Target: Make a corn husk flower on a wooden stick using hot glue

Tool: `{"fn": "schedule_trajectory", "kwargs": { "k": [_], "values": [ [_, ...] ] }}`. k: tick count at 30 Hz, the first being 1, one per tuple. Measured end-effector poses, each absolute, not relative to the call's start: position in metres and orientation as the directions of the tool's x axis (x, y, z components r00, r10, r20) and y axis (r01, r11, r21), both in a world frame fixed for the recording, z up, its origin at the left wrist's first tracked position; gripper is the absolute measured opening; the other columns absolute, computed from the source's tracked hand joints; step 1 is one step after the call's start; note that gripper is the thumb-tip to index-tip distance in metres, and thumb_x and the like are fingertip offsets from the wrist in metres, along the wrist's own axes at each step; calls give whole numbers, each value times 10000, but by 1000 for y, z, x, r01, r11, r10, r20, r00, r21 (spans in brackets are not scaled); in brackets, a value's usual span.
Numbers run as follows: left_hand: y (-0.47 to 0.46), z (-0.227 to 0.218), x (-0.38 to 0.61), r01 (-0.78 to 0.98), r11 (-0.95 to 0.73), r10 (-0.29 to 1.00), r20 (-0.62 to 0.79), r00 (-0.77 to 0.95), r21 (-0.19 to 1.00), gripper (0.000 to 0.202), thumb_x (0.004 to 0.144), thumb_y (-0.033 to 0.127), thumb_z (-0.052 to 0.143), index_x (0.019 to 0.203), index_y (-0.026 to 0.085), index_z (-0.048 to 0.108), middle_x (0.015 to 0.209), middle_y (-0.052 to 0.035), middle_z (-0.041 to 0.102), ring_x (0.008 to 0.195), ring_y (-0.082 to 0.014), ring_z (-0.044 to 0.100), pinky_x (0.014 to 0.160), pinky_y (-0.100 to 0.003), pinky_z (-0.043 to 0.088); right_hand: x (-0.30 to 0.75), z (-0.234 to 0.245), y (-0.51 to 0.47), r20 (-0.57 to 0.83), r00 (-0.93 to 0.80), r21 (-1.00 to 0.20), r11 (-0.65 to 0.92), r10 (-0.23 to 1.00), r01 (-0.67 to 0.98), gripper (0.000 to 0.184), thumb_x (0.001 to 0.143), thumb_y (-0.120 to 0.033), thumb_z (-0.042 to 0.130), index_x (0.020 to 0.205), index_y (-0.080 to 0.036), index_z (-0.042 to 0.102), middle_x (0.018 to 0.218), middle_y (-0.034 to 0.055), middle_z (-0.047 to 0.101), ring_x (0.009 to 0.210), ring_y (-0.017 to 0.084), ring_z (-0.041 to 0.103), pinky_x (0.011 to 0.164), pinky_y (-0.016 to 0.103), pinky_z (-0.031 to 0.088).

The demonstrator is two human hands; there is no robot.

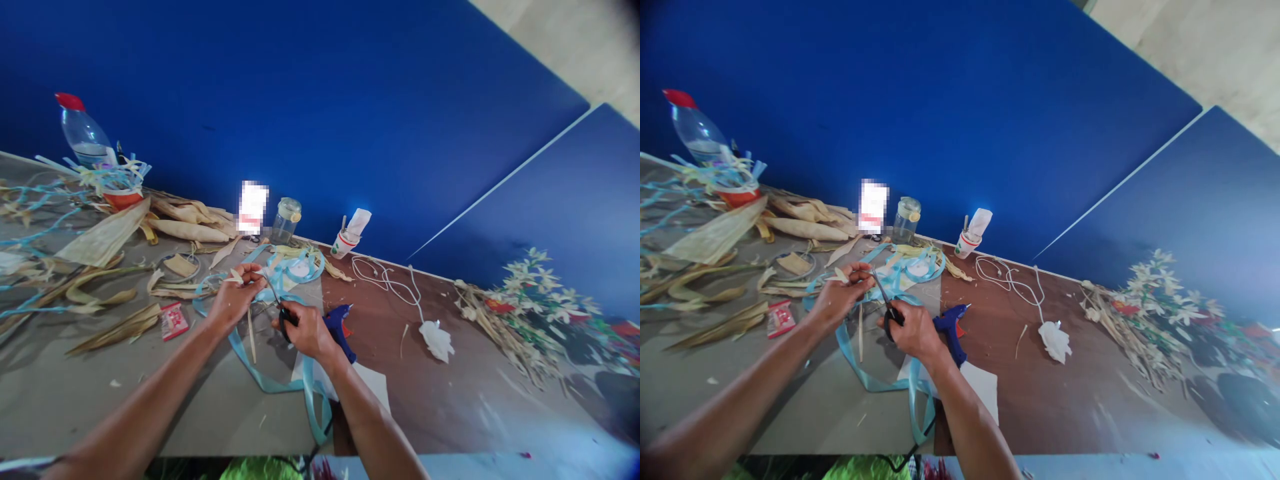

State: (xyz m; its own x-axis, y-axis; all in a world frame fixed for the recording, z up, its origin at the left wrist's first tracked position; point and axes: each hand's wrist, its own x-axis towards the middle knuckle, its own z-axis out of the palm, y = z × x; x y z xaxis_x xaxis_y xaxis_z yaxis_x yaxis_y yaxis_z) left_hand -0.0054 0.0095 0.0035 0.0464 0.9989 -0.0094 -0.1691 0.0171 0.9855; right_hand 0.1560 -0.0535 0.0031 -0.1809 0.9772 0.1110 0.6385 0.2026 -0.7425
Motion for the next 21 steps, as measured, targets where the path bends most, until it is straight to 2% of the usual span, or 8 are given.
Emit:
{"fn": "schedule_trajectory", "kwargs": {
  "k": [4,8,12,14,17,21],
  "values": [
    [7,7,-5,-167,52,997,-42,59,985,384,559,368,722,856,156,602,677,-5,629,566,-122,522,502,-236,356,160,0,-50,76,-88,-766,115,993,632,215,764,-347,560,793,-157,656,545,-49,483,502,84,422,483,175,313],
    [5,10,-4,-158,57,998,-50,48,986,285,560,347,719,749,156,623,619,3,593,548,-116,496,492,-235,344,163,-5,-47,45,-24,-709,49,999,703,218,751,-376,583,808,-181,663,532,-48,507,497,94,457,481,187,307],
    [5,9,-3,-156,58,998,-53,37,986,243,571,329,712,710,159,610,582,14,582,519,-111,481,472,-231,326,163,-8,-43,39,33,-655,1,999,755,397,733,-325,609,1100,-173,599,598,-26,588,556,132,530,519,207,352],
    [5,7,-3,-162,58,998,-52,40,985,233,580,326,706,702,158,598,589,7,598,517,-110,482,467,-228,318,163,-6,-41,23,52,-622,-26,998,782,451,730,-283,608,1160,-156,564,677,2,636,618,149,572,566,219,386],
    [5,5,-2,-166,73,997,-65,52,983,233,590,331,699,694,157,584,630,-14,633,531,-115,496,469,-227,316,162,-3,-41,-7,35,-561,-33,999,827,380,744,-260,599,1113,-167,594,824,45,687,744,170,620,667,235,418],
    [5,4,-2,-153,68,997,-60,56,986,251,601,353,691,705,154,579,661,-22,633,543,-119,494,468,-226,308,161,1,-43,4,-61,-437,56,998,898,280,821,-298,528,1066,-199,621,917,59,706,849,192,640,719,248,410]
  ]
}}
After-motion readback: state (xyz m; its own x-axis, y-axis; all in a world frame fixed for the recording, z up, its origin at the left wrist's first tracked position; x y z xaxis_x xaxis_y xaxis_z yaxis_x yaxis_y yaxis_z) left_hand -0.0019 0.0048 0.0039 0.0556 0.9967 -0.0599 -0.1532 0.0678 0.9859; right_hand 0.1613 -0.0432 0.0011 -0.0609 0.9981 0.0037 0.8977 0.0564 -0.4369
